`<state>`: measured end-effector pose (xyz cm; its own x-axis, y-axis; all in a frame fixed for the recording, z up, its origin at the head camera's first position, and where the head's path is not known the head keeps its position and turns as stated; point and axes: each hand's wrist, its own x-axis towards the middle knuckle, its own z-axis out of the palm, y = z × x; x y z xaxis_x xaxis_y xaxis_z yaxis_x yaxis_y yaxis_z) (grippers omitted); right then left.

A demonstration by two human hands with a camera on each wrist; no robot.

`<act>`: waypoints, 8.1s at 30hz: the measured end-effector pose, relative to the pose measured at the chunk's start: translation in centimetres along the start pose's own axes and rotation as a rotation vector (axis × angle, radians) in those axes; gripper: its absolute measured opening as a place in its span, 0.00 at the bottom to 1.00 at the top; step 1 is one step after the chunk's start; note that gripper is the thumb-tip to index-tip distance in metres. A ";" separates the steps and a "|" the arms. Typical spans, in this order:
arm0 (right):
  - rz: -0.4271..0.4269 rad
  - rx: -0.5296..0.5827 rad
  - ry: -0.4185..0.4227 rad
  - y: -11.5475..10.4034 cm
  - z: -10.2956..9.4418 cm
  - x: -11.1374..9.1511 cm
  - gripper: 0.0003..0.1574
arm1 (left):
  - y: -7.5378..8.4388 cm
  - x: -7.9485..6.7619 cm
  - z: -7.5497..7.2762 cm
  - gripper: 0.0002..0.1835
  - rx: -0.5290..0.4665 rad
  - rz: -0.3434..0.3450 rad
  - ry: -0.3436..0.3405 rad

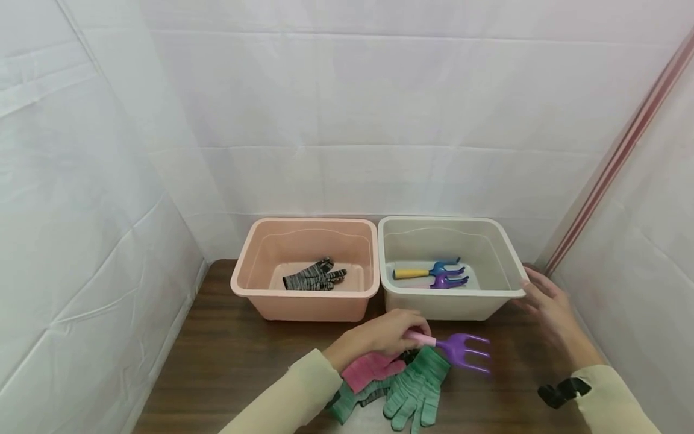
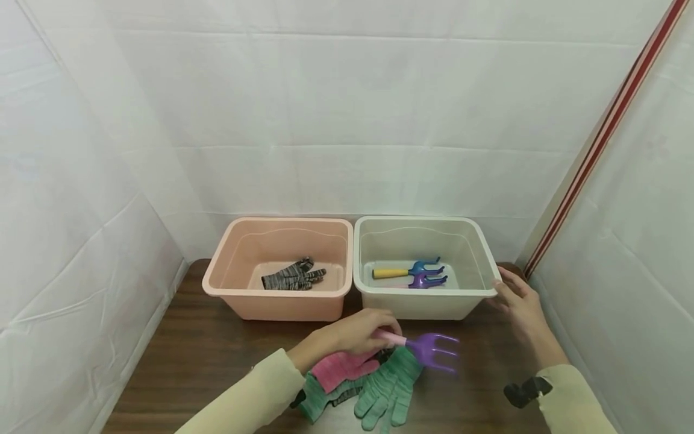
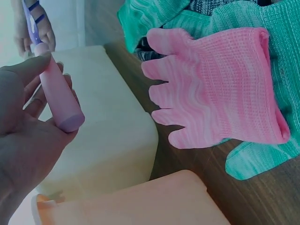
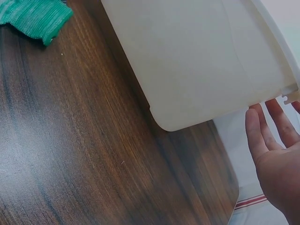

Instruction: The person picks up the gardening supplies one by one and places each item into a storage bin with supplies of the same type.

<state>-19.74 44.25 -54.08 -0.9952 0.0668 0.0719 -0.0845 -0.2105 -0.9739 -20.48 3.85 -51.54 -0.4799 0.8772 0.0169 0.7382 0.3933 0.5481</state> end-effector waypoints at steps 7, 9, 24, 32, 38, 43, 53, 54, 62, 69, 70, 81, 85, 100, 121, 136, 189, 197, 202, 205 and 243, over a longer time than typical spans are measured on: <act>-0.011 0.034 -0.013 0.0 -0.2 -0.2 0.30 | 1.2 -0.2 -1.1 0.13 0.002 0.055 0.038; -0.014 0.044 -0.018 0.0 -0.2 -0.2 0.30 | 1.7 -0.3 -1.6 0.12 -0.004 0.071 0.046; -0.008 0.023 0.004 0.2 -0.2 -0.2 0.30 | 3.6 -0.3 -6.6 0.11 -0.076 0.041 0.199; 0.036 -0.051 0.052 -0.4 0.2 -0.1 0.32 | 3.8 0.7 -9.1 0.10 -0.117 0.033 0.280; 0.033 -0.015 0.043 -0.5 0.3 0.0 0.32 | 3.4 1.1 -9.9 0.10 -0.129 0.021 0.317; 0.024 0.031 0.037 -0.2 0.1 0.1 0.32 | 2.8 1.5 -9.8 0.11 -0.145 -0.005 0.322; 0.016 0.053 0.020 -0.3 0.3 -0.2 0.28 | 1.7 2.8 -10.1 0.11 -0.152 -0.067 0.310; 0.022 0.054 0.023 -0.4 0.3 -0.2 0.28 | 1.6 3.0 -10.1 0.11 -0.150 -0.067 0.311; 0.050 0.074 0.026 -0.7 0.3 -0.3 0.28 | 0.7 4.4 -9.9 0.12 -0.150 -0.088 0.320; 0.045 0.121 0.017 -0.6 0.1 -0.3 0.26 | 0.1 5.4 -9.3 0.12 -0.184 -0.129 0.331; 0.047 0.125 0.018 -0.5 0.0 -0.3 0.26 | 0.0 5.5 -9.2 0.12 -0.190 -0.136 0.335; 0.076 0.117 0.043 -0.5 0.0 -0.2 0.27 | -0.7 7.1 -8.1 0.12 -0.291 -0.172 0.388; 0.071 0.126 0.034 -0.5 0.1 -0.2 0.27 | -0.8 7.6 -7.7 0.11 -0.317 -0.185 0.403; 0.058 0.121 0.025 -0.2 0.0 -0.1 0.27 | -1.3 8.1 -6.2 0.10 -0.207 -0.202 0.364; 0.059 0.130 0.025 -0.4 0.2 -0.2 0.26 | -1.4 8.5 -5.9 0.11 -0.106 -0.193 0.346; 0.078 0.088 0.045 -0.7 0.1 -0.2 0.27 | -1.2 8.6 -6.0 0.11 -0.113 -0.203 0.337; 0.051 -0.028 0.057 -0.9 0.3 -0.6 0.33 | -1.2 8.4 -6.2 0.30 -0.197 -0.228 0.315; 0.037 -0.138 0.090 -0.8 -0.1 -0.7 0.33 | -1.1 8.7 -6.0 0.29 -0.130 -0.228 0.298; 0.026 -0.222 0.107 -0.9 -0.3 -0.7 0.36 | -0.9 8.6 -6.0 0.28 -0.109 -0.228 0.287; 0.016 -0.254 0.105 -0.9 -0.2 -0.6 0.36 | -1.0 8.4 -6.1 0.28 -0.111 -0.228 0.292; -0.286 -1.138 -0.001 -8.1 9.0 -0.9 0.42 | 0.5 3.9 -10.2 0.34 -0.232 -0.097 0.313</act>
<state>-18.62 37.16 -44.32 -0.9472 -0.0305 0.3192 -0.2124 0.8054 -0.5533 -26.82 4.60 -42.71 -0.6897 0.6987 0.1904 0.5731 0.3659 0.7332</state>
